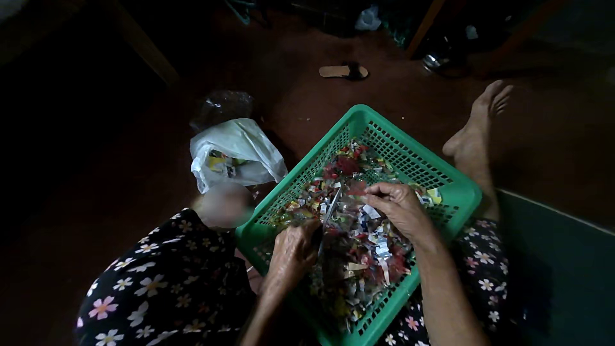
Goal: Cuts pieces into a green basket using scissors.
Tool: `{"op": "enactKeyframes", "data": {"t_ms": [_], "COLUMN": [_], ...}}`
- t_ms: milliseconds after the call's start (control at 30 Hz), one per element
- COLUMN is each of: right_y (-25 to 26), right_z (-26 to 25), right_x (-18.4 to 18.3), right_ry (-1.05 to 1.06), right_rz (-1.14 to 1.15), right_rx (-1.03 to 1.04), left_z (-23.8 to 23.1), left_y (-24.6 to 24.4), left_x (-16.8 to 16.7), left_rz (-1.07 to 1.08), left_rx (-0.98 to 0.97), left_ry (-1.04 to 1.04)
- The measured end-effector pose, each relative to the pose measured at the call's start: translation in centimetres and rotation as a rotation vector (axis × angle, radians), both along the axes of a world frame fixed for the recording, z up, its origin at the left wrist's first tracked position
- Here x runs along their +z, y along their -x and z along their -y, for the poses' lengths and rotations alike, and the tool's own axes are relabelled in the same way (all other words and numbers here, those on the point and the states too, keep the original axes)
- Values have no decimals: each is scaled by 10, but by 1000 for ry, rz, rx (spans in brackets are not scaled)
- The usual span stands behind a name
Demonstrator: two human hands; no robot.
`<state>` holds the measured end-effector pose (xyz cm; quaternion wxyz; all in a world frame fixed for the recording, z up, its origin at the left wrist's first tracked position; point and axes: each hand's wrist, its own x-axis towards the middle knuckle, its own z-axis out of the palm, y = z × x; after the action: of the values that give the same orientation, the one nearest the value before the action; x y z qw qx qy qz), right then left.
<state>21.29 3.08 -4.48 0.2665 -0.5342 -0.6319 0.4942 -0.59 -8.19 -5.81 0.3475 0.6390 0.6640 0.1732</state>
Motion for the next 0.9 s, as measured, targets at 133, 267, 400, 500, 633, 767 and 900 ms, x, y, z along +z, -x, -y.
{"op": "enactKeyframes", "data": {"t_ms": [133,267,400,500,633,767,900], "right_y": [-9,-6,-1,-3,-1,-3,-15], "right_z": [0,2,1,0,0,-2,-8], "right_x": [4,7,3,1,1,1,6], "right_ry": [59,108,21,-31,-38,-171,-310], "right_rz": [-75,-160,-105,-61,-65,-104,124], "right_rx": [-14,-54,-94,-83,-79,-96,-159], "left_z": [13,15,13,13,10,8,10], "left_y": [7,5,-2,-1,-4,0,11], "left_x": [16,18,13,17,18,20,27], "left_rz": [-28,-78,-120,-207,-196,-176,-256], "left_rx": [-75,-30,53,32,-11,7,115], "left_ry": [157,11,-166,-94,5,-20,-53]}}
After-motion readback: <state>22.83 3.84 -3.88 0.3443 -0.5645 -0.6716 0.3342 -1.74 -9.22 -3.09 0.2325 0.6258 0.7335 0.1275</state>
